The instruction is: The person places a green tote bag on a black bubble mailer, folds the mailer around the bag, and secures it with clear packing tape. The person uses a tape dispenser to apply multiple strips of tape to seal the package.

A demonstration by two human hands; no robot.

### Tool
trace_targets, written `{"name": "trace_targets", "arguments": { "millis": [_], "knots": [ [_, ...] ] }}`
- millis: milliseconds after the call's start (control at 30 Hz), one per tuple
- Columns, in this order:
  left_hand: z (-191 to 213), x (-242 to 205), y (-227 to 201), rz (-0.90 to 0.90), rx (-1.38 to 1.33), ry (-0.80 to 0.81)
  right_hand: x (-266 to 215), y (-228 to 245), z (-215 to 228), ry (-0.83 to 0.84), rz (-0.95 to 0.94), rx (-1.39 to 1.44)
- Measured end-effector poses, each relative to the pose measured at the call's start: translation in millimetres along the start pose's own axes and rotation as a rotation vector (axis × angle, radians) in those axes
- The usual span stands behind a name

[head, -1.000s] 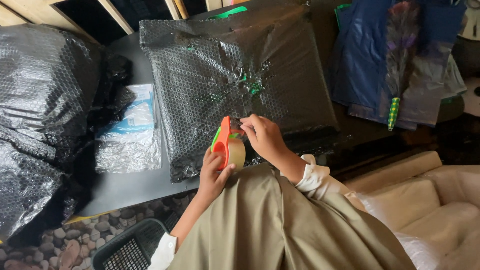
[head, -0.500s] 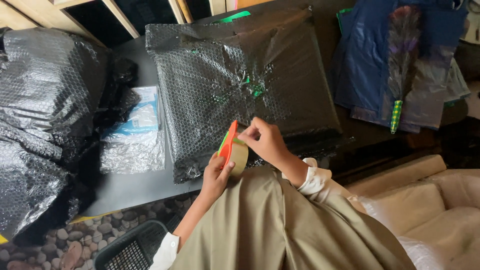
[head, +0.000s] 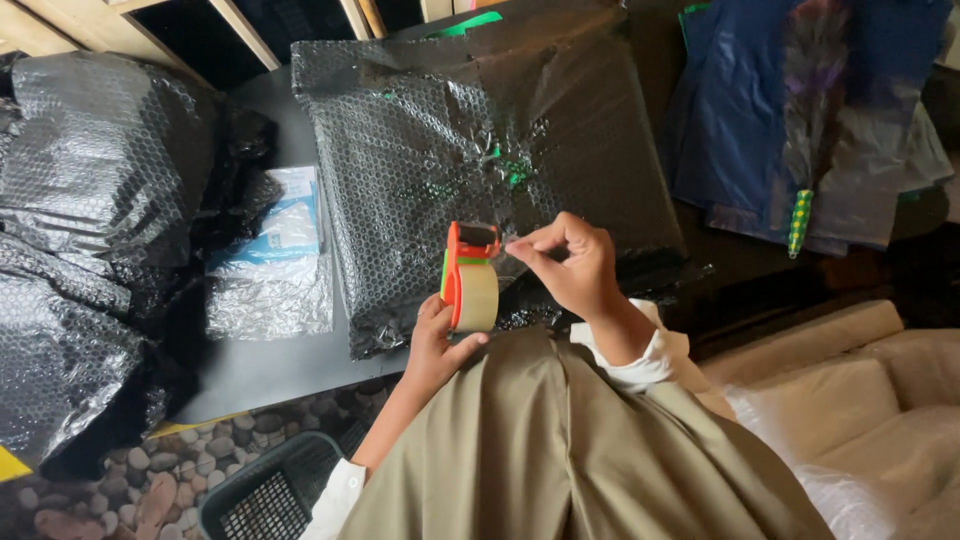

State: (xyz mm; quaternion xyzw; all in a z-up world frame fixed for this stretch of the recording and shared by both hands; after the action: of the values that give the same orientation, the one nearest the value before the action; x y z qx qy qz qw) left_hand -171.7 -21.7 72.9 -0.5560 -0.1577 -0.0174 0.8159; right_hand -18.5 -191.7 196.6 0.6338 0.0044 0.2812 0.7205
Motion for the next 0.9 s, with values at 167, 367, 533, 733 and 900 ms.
{"name": "trace_targets", "arguments": {
  "millis": [167, 367, 533, 733, 900],
  "knots": [
    [1, -1, 1, 0.044, -0.036, 0.008, 10, 39, 15, -0.087, 0.178, 0.014],
    [-7, -20, 2, 0.049, -0.244, 0.13, 55, 6, 44, -0.035, 0.12, -0.003],
    [-4, -15, -15, -0.035, -0.38, 0.145, 68, -58, 30, 0.017, -0.144, 0.188],
    [1, -22, -2, -0.083, -0.352, 0.078, 57, -98, 25, -0.012, -0.283, 0.275],
    [7, -20, -11, -0.222, -0.35, 0.01, 47, -120, 8, -0.018, -0.353, 0.395]
  ]
}}
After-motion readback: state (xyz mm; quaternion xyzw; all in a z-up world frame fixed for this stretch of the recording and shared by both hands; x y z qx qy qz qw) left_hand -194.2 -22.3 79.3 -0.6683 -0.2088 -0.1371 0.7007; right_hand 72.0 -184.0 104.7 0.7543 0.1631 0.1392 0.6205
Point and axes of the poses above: each hand's wrist, its own x-axis towards the middle knuckle, its own z-axis out of the back of the hand, y = z × x, the point moved 4 cm from there along x, towards the middle knuckle, and after that the axes turned 4 degrees about y, right-handed, at the moved point
